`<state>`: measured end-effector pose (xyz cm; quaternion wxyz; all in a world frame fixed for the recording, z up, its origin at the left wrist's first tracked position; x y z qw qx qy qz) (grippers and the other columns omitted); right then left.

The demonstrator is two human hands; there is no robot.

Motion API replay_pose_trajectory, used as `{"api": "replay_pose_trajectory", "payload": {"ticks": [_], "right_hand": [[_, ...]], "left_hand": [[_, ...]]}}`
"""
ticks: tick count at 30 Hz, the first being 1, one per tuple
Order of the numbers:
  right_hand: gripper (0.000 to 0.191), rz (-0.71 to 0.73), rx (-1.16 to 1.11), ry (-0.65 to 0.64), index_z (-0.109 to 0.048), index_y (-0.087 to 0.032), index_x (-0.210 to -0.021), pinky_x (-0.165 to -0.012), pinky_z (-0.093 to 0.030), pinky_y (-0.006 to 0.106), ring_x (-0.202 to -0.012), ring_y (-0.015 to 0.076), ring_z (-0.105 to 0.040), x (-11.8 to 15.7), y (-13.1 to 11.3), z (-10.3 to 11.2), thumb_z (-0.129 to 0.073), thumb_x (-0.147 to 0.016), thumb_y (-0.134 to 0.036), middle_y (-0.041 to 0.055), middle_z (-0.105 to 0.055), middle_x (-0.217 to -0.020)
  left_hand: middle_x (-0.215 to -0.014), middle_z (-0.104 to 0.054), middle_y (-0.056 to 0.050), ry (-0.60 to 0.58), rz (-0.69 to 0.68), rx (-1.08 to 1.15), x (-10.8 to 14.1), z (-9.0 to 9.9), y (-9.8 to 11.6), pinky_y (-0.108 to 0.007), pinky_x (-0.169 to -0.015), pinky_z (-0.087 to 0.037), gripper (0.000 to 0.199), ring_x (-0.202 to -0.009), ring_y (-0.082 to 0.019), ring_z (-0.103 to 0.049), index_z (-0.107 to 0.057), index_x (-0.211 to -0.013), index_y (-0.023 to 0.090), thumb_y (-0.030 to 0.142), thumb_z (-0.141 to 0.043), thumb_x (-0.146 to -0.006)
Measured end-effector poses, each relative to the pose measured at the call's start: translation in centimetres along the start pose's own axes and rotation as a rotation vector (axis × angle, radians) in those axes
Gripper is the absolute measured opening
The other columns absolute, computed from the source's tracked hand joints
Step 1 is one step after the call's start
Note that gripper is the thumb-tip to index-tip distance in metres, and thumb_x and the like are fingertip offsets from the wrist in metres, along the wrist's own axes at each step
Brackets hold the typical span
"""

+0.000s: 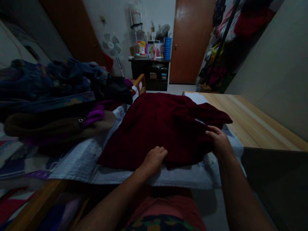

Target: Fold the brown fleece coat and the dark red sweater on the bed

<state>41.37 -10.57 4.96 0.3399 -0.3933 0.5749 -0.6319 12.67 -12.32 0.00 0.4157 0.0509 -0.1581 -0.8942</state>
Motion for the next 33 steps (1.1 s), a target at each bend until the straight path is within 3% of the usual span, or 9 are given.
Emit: {"api": "replay_pose_trajectory", "payload": {"ticks": [3, 7, 12, 15, 20, 25, 27, 30, 33], "right_hand": [[0.036, 0.046, 0.23, 0.047, -0.061, -0.021, -0.097, -0.056, -0.048, 0.028, -0.06, 0.0173, -0.061, -0.5, 1.2, 2.8, -0.062, -0.063, -0.03, -0.0001, -0.067, -0.074], [0.032, 0.058, 0.698, -0.117, -0.064, -0.02, -0.097, -0.058, -0.047, 0.03, -0.067, 0.0211, -0.065, -0.8, 2.0, 4.8, -0.055, -0.068, -0.027, 0.0036, -0.07, -0.078], [0.036, 0.21, 1.022, -0.21, -0.066, -0.017, -0.104, -0.071, -0.047, 0.031, -0.087, 0.026, -0.066, -0.8, 0.4, 3.2, -0.059, -0.074, -0.036, 0.0119, -0.071, -0.098], [0.045, 0.229, 1.104, -0.216, -0.064, -0.016, -0.112, -0.07, -0.046, 0.032, -0.087, 0.0271, -0.065, -1.1, 0.2, 1.7, -0.062, -0.076, -0.043, 0.0131, -0.071, -0.099], [0.03, 0.238, 0.942, -0.208, -0.068, -0.017, -0.099, -0.07, -0.045, 0.03, -0.084, 0.0241, -0.065, -1.9, 1.1, 1.0, -0.052, -0.082, -0.036, 0.0094, -0.072, -0.091], [0.043, 0.166, 0.694, -0.171, -0.071, -0.016, -0.091, -0.067, -0.047, 0.031, -0.081, 0.0252, -0.065, -2.4, 1.5, 1.6, -0.046, -0.084, -0.05, 0.0077, -0.072, -0.085], [0.044, 0.155, 0.667, -0.101, -0.072, -0.016, -0.088, -0.068, -0.047, 0.032, -0.082, 0.0261, -0.065, -2.7, 1.6, 1.9, -0.047, -0.082, -0.052, 0.008, -0.072, -0.085], [0.042, 0.107, 0.563, -0.083, -0.072, -0.016, -0.093, -0.071, -0.048, 0.033, -0.083, 0.026, -0.066, -3.1, 2.1, 2.3, -0.05, -0.078, -0.048, 0.008, -0.073, -0.088], [0.038, 0.068, 0.509, -0.119, -0.07, -0.016, -0.096, -0.073, -0.049, 0.033, -0.083, 0.0254, -0.065, -3.5, 3.1, 2.5, -0.052, -0.074, -0.042, 0.0079, -0.073, -0.09]], "left_hand": [[-0.094, -0.06, -0.005, 0.021, 0.024, -0.002, 0.2, 0.8, -0.6, -0.033, -0.078, -0.043, 0.031, -0.091, -0.022, -0.052, -0.055, -0.087, 0.022, -0.001, -0.05, -0.068], [-0.094, -0.06, -0.005, 0.071, 0.019, -0.032, 1.3, 2.7, -1.2, -0.033, -0.077, -0.043, 0.038, -0.091, -0.023, -0.052, -0.056, -0.091, 0.022, -0.003, -0.049, -0.063], [-0.102, -0.063, -0.005, 0.085, -0.037, 0.133, 1.2, 1.9, -1.1, -0.031, -0.082, -0.044, 0.036, -0.095, -0.021, -0.058, -0.059, -0.106, 0.023, 0.007, -0.051, -0.075], [-0.103, -0.067, -0.005, 0.143, 0.039, 0.35, 0.4, 1.3, -1.6, -0.031, -0.085, -0.045, 0.026, -0.096, -0.021, -0.062, -0.062, -0.107, 0.022, 0.017, -0.051, -0.084], [-0.099, -0.07, -0.003, 0.237, 0.194, 0.849, -0.7, 1.5, -3.3, -0.03, -0.082, -0.048, 0.023, -0.092, -0.02, -0.065, -0.064, -0.103, 0.02, 0.028, -0.055, -0.083], [-0.096, -0.07, -0.005, 0.304, 0.294, 1.155, -1.1, 0.8, -3.9, -0.03, -0.08, -0.05, 0.029, -0.088, -0.019, -0.065, -0.061, -0.104, 0.015, 0.031, -0.058, -0.08], [-0.099, -0.07, -0.005, 0.356, 0.284, 1.109, -0.9, 0.5, -3.3, -0.03, -0.082, -0.05, 0.03, -0.091, -0.019, -0.065, -0.06, -0.107, 0.016, 0.031, -0.057, -0.082], [-0.105, -0.069, -0.005, 0.423, 0.236, 0.821, -0.3, -0.1, -1.4, -0.031, -0.087, -0.048, 0.027, -0.097, -0.019, -0.063, -0.061, -0.111, 0.019, 0.029, -0.053, -0.087], [-0.111, -0.068, -0.006, 0.322, 0.116, 0.446, 0.3, -1.5, 0.9, -0.035, -0.093, -0.045, 0.029, -0.104, -0.022, -0.06, -0.062, -0.114, 0.022, 0.028, -0.057, -0.086]]}}
Point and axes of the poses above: each hand's wrist, its own x-axis away from the middle knuckle, its own z-axis out of the back of the hand, y = z × x, the point moved 2 cm from there along -x, towards the middle knuckle
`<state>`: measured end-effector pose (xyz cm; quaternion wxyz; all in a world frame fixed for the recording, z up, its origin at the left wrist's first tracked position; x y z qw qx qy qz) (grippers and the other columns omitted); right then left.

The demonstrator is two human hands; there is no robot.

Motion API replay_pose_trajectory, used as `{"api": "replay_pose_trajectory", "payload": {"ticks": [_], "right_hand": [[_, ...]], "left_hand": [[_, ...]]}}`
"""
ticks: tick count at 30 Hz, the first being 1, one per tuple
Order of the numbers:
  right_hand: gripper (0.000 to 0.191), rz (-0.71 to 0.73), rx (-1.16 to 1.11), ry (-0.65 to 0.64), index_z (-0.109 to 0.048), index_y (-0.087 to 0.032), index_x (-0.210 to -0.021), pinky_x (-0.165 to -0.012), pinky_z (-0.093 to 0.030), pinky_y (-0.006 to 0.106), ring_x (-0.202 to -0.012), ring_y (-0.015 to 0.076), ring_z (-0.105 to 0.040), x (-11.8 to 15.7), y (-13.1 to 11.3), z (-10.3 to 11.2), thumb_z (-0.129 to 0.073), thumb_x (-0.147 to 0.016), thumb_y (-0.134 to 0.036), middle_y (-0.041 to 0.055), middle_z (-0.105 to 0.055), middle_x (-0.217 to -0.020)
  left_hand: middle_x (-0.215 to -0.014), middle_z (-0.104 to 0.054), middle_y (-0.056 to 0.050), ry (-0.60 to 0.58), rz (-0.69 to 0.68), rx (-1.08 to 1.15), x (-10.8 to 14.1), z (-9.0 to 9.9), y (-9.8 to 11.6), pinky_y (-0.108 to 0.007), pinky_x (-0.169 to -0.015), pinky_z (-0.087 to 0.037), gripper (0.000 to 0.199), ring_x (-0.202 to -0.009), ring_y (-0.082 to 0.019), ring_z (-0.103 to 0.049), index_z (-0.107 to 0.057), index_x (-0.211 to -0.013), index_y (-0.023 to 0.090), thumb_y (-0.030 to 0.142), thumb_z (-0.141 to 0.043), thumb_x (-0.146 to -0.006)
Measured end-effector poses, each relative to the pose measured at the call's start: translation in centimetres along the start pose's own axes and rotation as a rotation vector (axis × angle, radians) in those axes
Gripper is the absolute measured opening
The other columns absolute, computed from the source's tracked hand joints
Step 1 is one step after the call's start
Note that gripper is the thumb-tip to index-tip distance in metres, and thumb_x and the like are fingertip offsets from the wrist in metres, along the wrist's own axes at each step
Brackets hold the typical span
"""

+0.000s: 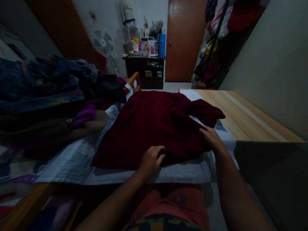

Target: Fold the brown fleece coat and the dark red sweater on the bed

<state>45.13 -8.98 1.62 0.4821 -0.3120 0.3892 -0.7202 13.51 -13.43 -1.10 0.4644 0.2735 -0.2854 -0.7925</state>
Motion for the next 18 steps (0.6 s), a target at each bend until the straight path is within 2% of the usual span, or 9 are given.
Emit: {"api": "replay_pose_trajectory", "payload": {"ticks": [3, 6, 8, 10, 12, 14, 18], "right_hand": [[0.036, 0.03, 0.016, -0.023, -0.067, -0.017, -0.098, -0.074, -0.049, 0.033, -0.086, 0.0248, -0.064, -0.1, 0.7, 0.0, -0.051, -0.073, -0.037, 0.007, -0.072, -0.092], [0.035, 0.046, 0.026, -0.032, -0.065, -0.018, -0.098, -0.075, -0.049, 0.032, -0.089, 0.0244, -0.064, 0.0, 0.7, 0.1, -0.049, -0.071, -0.033, 0.0066, -0.071, -0.094], [0.035, 0.044, 0.045, -0.017, -0.064, -0.018, -0.097, -0.075, -0.048, 0.032, -0.089, 0.0238, -0.063, 0.2, 0.3, 0.2, -0.049, -0.07, -0.032, 0.0069, -0.071, -0.095], [0.034, 0.044, 0.071, 0.0, -0.065, -0.017, -0.095, -0.075, -0.047, 0.031, -0.088, 0.0234, -0.063, 0.4, -0.5, 0.2, -0.051, -0.071, -0.037, 0.0071, -0.07, -0.094], [0.038, 0.042, 0.078, 0.012, -0.067, -0.016, -0.09, -0.073, -0.046, 0.031, -0.085, 0.0233, -0.062, 0.8, -1.4, 0.1, -0.052, -0.075, -0.047, 0.0067, -0.069, -0.089], [0.044, 0.041, 0.032, 0.017, -0.067, -0.016, -0.083, -0.068, -0.044, 0.03, -0.079, 0.0225, -0.06, 1.2, -2.2, 0.1, -0.052, -0.076, -0.056, 0.0053, -0.068, -0.08], [0.04, 0.045, -0.15, 0.008, -0.062, -0.018, -0.081, -0.059, -0.041, 0.026, -0.067, 0.0181, -0.057, 2.4, -2.9, 0.6, -0.056, -0.074, -0.057, 0.0012, -0.064, -0.072]], "left_hand": [[-0.128, -0.06, -0.008, -0.098, -0.079, -0.254, 1.0, -1.8, 0.5, -0.043, -0.101, -0.041, 0.055, -0.118, -0.029, -0.05, -0.056, -0.125, 0.022, 0.037, -0.072, -0.075], [-0.139, -0.051, -0.012, -0.082, -0.039, -0.382, 1.1, -2.5, -0.1, -0.046, -0.106, -0.037, 0.078, -0.126, -0.032, -0.044, -0.046, -0.137, 0.02, 0.043, -0.076, -0.069], [-0.141, -0.049, -0.013, -0.081, -0.041, -0.424, 1.0, -2.4, -0.4, -0.045, -0.107, -0.037, 0.076, -0.128, -0.031, -0.043, -0.044, -0.139, 0.017, 0.035, -0.073, -0.071], [-0.138, -0.052, -0.012, -0.108, -0.077, -0.449, 0.8, -2.1, -0.5, -0.042, -0.106, -0.039, 0.063, -0.126, -0.029, -0.045, -0.049, -0.134, 0.018, 0.021, -0.066, -0.073], [-0.129, -0.059, -0.009, -0.142, -0.108, -0.449, 0.5, -1.4, -0.3, -0.039, -0.102, -0.042, 0.052, -0.119, -0.025, -0.051, -0.056, -0.125, 0.02, 0.008, -0.055, -0.074], [-0.119, -0.064, -0.007, -0.143, -0.118, -0.425, 0.0, 0.0, 0.1, -0.036, -0.097, -0.044, 0.049, -0.11, -0.023, -0.056, -0.059, -0.117, 0.02, 0.002, -0.048, -0.072], [-0.111, -0.064, -0.005, -0.094, -0.164, -0.384, -0.7, 4.4, 0.9, -0.035, -0.091, -0.044, 0.05, -0.104, -0.022, -0.054, -0.06, -0.108, 0.021, 0.001, -0.046, -0.064]]}}
Point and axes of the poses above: each hand's wrist, its own x-axis away from the middle knuckle, its own z-axis out of the back of the hand, y = z × x, the point moved 2 cm from there along -x, towards the middle knuckle
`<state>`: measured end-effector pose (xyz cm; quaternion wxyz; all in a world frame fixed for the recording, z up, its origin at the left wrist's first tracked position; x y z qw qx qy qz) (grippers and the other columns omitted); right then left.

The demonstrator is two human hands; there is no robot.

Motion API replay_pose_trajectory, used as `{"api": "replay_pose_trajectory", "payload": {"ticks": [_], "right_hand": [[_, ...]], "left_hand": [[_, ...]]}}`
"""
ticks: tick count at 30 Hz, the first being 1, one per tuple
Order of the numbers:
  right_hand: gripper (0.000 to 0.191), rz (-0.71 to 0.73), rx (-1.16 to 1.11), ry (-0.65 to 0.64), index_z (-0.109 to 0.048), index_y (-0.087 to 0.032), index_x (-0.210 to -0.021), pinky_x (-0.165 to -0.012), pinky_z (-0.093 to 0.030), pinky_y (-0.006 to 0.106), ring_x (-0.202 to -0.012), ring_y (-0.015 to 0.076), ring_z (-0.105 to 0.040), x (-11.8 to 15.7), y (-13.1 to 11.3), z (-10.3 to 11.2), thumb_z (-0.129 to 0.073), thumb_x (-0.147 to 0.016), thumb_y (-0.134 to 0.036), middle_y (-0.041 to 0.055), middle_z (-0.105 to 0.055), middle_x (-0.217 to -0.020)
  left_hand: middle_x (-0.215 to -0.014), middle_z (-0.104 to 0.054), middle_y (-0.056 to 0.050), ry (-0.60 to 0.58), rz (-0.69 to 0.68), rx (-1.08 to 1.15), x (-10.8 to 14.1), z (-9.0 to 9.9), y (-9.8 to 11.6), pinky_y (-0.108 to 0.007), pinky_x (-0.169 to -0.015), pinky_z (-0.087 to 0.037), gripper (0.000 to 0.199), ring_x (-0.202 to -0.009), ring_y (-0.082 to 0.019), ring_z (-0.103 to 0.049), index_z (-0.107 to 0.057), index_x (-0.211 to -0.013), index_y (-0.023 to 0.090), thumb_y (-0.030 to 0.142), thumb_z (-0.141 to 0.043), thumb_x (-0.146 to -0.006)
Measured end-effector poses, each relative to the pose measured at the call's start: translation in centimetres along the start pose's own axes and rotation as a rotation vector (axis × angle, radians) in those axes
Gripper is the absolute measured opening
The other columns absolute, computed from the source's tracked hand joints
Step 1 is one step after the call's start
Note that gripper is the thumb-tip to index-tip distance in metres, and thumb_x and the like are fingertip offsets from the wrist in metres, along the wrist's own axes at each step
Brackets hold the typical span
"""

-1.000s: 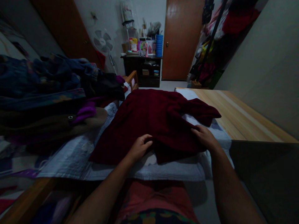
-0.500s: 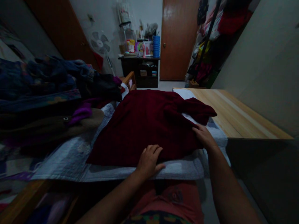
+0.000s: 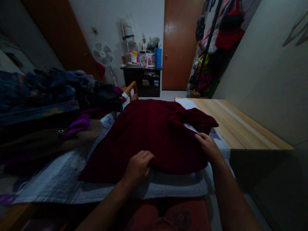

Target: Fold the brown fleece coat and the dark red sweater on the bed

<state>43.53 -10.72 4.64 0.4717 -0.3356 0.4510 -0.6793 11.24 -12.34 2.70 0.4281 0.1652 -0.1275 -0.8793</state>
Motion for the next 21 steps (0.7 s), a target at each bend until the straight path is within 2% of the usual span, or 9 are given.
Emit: {"api": "replay_pose_trajectory", "payload": {"ticks": [2, 4, 8, 10, 13, 16, 19, 21], "right_hand": [[0.036, -0.008, -0.013, -0.024, -0.061, -0.019, -0.082, -0.057, -0.041, 0.026, -0.065, 0.0171, -0.057, 0.5, 0.4, 0.5, -0.056, -0.075, -0.053, 0.0008, -0.064, -0.073], [0.028, -0.025, 0.104, -0.071, -0.06, -0.019, -0.08, -0.056, -0.04, 0.025, -0.064, 0.0169, -0.057, 0.6, 1.2, 1.1, -0.055, -0.076, -0.046, 0.0015, -0.064, -0.072], [0.013, -0.029, 0.57, -0.228, -0.062, -0.018, -0.073, -0.058, -0.037, 0.026, -0.067, 0.0176, -0.059, -0.3, 2.6, 1.9, -0.056, -0.074, -0.03, 0.004, -0.066, -0.072], [0.014, 0.023, 0.69, -0.259, -0.064, -0.018, -0.076, -0.063, -0.038, 0.026, -0.075, 0.0188, -0.062, -1.5, 2.4, 2.0, -0.057, -0.077, -0.029, 0.0058, -0.069, -0.079], [0.017, 0.115, 0.787, -0.186, -0.065, -0.018, -0.085, -0.068, -0.039, 0.026, -0.083, 0.0199, -0.063, -4.2, 0.8, 1.7, -0.055, -0.082, -0.031, 0.008, -0.07, -0.09], [0.017, 0.152, 0.898, -0.083, -0.063, -0.017, -0.093, -0.07, -0.04, 0.027, -0.087, 0.0216, -0.064, -7.0, -0.9, 1.3, -0.054, -0.083, -0.028, 0.0106, -0.069, -0.098], [0.038, 0.073, 0.947, 0.048, -0.053, -0.013, -0.117, -0.073, -0.043, 0.031, -0.091, 0.0258, -0.064, -9.1, -1.8, 1.5, -0.055, -0.083, -0.029, 0.0156, -0.067, -0.102], [0.055, -0.003, 0.97, 0.153, -0.042, -0.008, -0.13, -0.076, -0.044, 0.035, -0.094, 0.0295, -0.064, -9.8, -1.9, 2.1, -0.056, -0.083, -0.031, 0.0197, -0.066, -0.103]], "left_hand": [[-0.105, -0.062, -0.005, -0.026, -0.01, -0.009, 0.3, 1.6, -0.6, -0.035, -0.087, -0.044, 0.046, -0.1, -0.023, -0.053, -0.06, -0.1, 0.022, 0.002, -0.047, -0.061], [-0.099, -0.061, -0.004, -0.106, -0.003, -0.009, 0.7, 2.0, -1.1, -0.034, -0.081, -0.043, 0.04, -0.095, -0.022, -0.052, -0.058, -0.092, 0.022, 0.004, -0.048, -0.058], [-0.099, -0.059, -0.004, -0.313, 0.026, 0.014, 1.5, 0.3, -1.4, -0.033, -0.079, -0.041, 0.036, -0.095, -0.023, -0.051, -0.057, -0.091, 0.023, 0.009, -0.051, -0.058], [-0.103, -0.058, -0.004, -0.378, 0.039, 0.028, 1.5, -0.4, -1.4, -0.033, -0.083, -0.041, 0.038, -0.098, -0.024, -0.051, -0.058, -0.095, 0.024, 0.012, -0.055, -0.059], [-0.106, -0.058, -0.003, -0.446, 0.044, 0.077, 0.9, -0.6, -1.4, -0.033, -0.087, -0.041, 0.039, -0.101, -0.024, -0.051, -0.061, -0.1, 0.025, 0.019, -0.063, -0.062], [-0.108, -0.059, -0.002, -0.494, 0.077, 0.16, 0.0, -0.4, -2.0, -0.031, -0.085, -0.043, 0.045, -0.1, -0.023, -0.053, -0.062, -0.104, 0.026, 0.031, -0.073, -0.061], [-0.105, -0.062, -0.001, -0.5, 0.172, 0.307, -0.7, -0.9, -3.0, -0.028, -0.079, -0.045, 0.051, -0.094, -0.021, -0.057, -0.061, -0.109, 0.024, 0.043, -0.073, -0.064], [-0.101, -0.064, -0.001, -0.471, 0.232, 0.401, -1.1, -1.5, -3.6, -0.027, -0.076, -0.046, 0.046, -0.09, -0.019, -0.06, -0.059, -0.113, 0.023, 0.048, -0.064, -0.075]]}}
Point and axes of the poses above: each hand's wrist, its own x-axis away from the middle knuckle, its own z-axis out of the back of the hand, y = z × x, the point moved 2 cm from there along -x, towards the middle knuckle
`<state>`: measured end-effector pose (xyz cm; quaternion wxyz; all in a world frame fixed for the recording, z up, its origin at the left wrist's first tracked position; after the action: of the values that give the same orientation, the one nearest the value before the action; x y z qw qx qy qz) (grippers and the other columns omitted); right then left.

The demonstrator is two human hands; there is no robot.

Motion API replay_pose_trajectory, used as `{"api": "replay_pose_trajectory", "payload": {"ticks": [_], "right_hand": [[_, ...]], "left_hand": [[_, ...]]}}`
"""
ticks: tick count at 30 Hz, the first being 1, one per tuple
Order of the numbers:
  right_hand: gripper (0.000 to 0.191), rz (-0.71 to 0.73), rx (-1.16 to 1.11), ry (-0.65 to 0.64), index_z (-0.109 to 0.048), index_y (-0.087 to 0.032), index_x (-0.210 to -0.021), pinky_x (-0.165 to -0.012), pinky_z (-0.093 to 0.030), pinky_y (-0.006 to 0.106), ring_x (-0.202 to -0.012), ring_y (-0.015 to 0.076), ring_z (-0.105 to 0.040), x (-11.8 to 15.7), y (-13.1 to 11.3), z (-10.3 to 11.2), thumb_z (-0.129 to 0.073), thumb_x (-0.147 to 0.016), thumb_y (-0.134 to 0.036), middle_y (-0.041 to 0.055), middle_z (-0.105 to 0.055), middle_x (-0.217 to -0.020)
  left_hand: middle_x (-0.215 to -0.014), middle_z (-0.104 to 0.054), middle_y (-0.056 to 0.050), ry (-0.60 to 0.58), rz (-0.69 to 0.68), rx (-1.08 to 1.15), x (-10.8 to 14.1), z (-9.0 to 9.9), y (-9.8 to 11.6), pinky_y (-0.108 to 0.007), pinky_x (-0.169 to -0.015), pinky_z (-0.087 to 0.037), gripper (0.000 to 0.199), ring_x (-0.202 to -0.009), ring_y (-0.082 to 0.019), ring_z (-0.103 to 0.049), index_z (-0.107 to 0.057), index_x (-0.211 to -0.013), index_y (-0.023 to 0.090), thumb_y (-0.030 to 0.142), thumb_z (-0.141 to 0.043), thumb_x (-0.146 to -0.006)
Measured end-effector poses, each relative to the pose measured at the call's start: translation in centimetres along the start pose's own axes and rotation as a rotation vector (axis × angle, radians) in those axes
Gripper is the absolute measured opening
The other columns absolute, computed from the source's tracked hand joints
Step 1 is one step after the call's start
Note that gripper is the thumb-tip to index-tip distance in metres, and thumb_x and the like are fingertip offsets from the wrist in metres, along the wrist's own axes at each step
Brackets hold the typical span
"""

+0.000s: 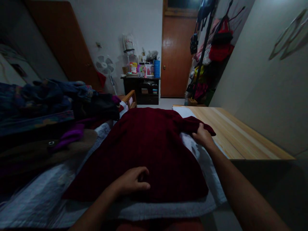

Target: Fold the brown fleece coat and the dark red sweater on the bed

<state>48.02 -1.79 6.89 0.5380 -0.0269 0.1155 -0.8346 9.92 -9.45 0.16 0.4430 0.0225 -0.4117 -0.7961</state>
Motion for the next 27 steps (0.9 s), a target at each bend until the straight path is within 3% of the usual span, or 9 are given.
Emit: {"api": "replay_pose_trajectory", "payload": {"ticks": [3, 5, 8, 11, 13, 16, 21, 23, 27], "right_hand": [[0.058, -0.077, 0.11, 0.165, -0.044, -0.009, -0.127, -0.083, -0.044, 0.04, -0.11, 0.0356, -0.057, -0.9, 1.5, 0.4, -0.061, -0.08, -0.037, 0.0242, -0.058, -0.118], [0.062, -0.125, 0.167, 0.224, -0.049, -0.012, -0.124, -0.086, -0.044, 0.043, -0.118, 0.0397, -0.051, -1.6, 2.9, 0.5, -0.068, -0.075, -0.045, 0.0243, -0.052, -0.128], [0.069, -0.182, 0.121, 0.062, -0.05, -0.012, -0.126, -0.079, -0.047, 0.04, -0.11, 0.0376, -0.058, -3.0, 5.4, 0.1, -0.07, -0.071, -0.047, 0.0232, -0.059, -0.12], [0.048, -0.121, 0.034, -0.08, -0.06, -0.015, -0.116, -0.07, -0.047, 0.033, -0.093, 0.0303, -0.066, -4.5, 7.1, 0.2, -0.065, -0.072, -0.031, 0.0178, -0.068, -0.102], [0.032, -0.091, -0.042, -0.046, -0.067, -0.017, -0.102, -0.066, -0.046, 0.031, -0.084, 0.0264, -0.067, -5.5, 7.5, 1.2, -0.061, -0.071, -0.024, 0.0141, -0.071, -0.092], [0.025, -0.136, -0.264, 0.056, -0.069, -0.015, -0.093, -0.057, -0.044, 0.029, -0.064, 0.0213, -0.064, -6.8, 7.0, 3.5, -0.055, -0.072, -0.021, 0.0111, -0.069, -0.075], [0.039, -0.181, -0.574, 0.265, -0.063, -0.014, -0.112, -0.052, -0.042, 0.027, -0.051, 0.0164, -0.058, -8.1, 4.5, 7.1, -0.044, -0.078, -0.018, 0.0085, -0.067, -0.074], [0.04, -0.106, -0.547, 0.382, -0.063, -0.016, -0.114, -0.058, -0.044, 0.027, -0.06, 0.0169, -0.061, -8.3, 3.5, 8.1, -0.041, -0.081, -0.017, 0.0081, -0.069, -0.08], [0.036, 0.027, -0.254, 0.58, -0.068, -0.02, -0.109, -0.073, -0.043, 0.029, -0.084, 0.0224, -0.063, -8.6, 2.4, 8.9, -0.043, -0.083, -0.019, 0.0096, -0.071, -0.094]], "left_hand": [[-0.11, -0.067, -0.002, 0.125, -0.018, 0.032, -0.7, -0.4, -0.6, -0.027, -0.085, -0.044, 0.035, -0.098, -0.019, -0.061, -0.057, -0.117, 0.024, 0.041, -0.049, -0.087], [-0.11, -0.068, -0.001, 0.19, -0.018, -0.031, -1.1, -0.8, -0.8, -0.027, -0.088, -0.042, 0.033, -0.1, -0.018, -0.062, -0.057, -0.118, 0.025, 0.033, -0.05, -0.086], [-0.095, -0.069, 0.001, 0.211, 0.032, -0.131, -1.5, -1.3, -0.8, -0.025, -0.08, -0.042, 0.038, -0.089, -0.017, -0.064, -0.055, -0.12, 0.028, 0.028, -0.055, -0.082], [-0.088, -0.068, 0.003, 0.22, 0.061, -0.166, -1.7, -1.5, -0.8, -0.024, -0.074, -0.041, 0.04, -0.084, -0.016, -0.064, -0.056, -0.119, 0.028, 0.028, -0.057, -0.08], [-0.082, -0.067, 0.003, 0.23, 0.07, -0.168, -1.7, -1.5, -0.9, -0.023, -0.07, -0.04, 0.039, -0.078, -0.015, -0.063, -0.057, -0.119, 0.028, 0.028, -0.057, -0.08], [-0.08, -0.066, 0.004, 0.268, 0.07, -0.161, -1.7, -1.6, -1.0, -0.023, -0.068, -0.039, 0.036, -0.075, -0.014, -0.062, -0.058, -0.117, 0.028, 0.03, -0.056, -0.082], [-0.081, -0.067, 0.003, 0.309, 0.074, -0.17, -1.7, -2.0, -1.3, -0.024, -0.072, -0.04, 0.034, -0.077, -0.015, -0.063, -0.06, -0.116, 0.027, 0.03, -0.057, -0.083], [-0.078, -0.066, 0.003, 0.319, 0.072, -0.172, -1.7, -2.1, -1.4, -0.023, -0.07, -0.04, 0.033, -0.075, -0.014, -0.062, -0.06, -0.116, 0.027, 0.03, -0.057, -0.083], [-0.079, -0.066, 0.003, 0.332, 0.069, -0.173, -1.8, -2.2, -1.6, -0.024, -0.069, -0.04, 0.033, -0.075, -0.015, -0.063, -0.06, -0.117, 0.028, 0.031, -0.057, -0.084]]}}
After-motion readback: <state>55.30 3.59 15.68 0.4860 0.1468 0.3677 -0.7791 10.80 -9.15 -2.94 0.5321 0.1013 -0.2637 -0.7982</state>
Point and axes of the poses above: each hand's wrist, its own x-axis away from the middle knuckle, its own z-axis out of the back of the hand, y = z × x, the point moved 2 cm from there along -x, towards the middle knuckle
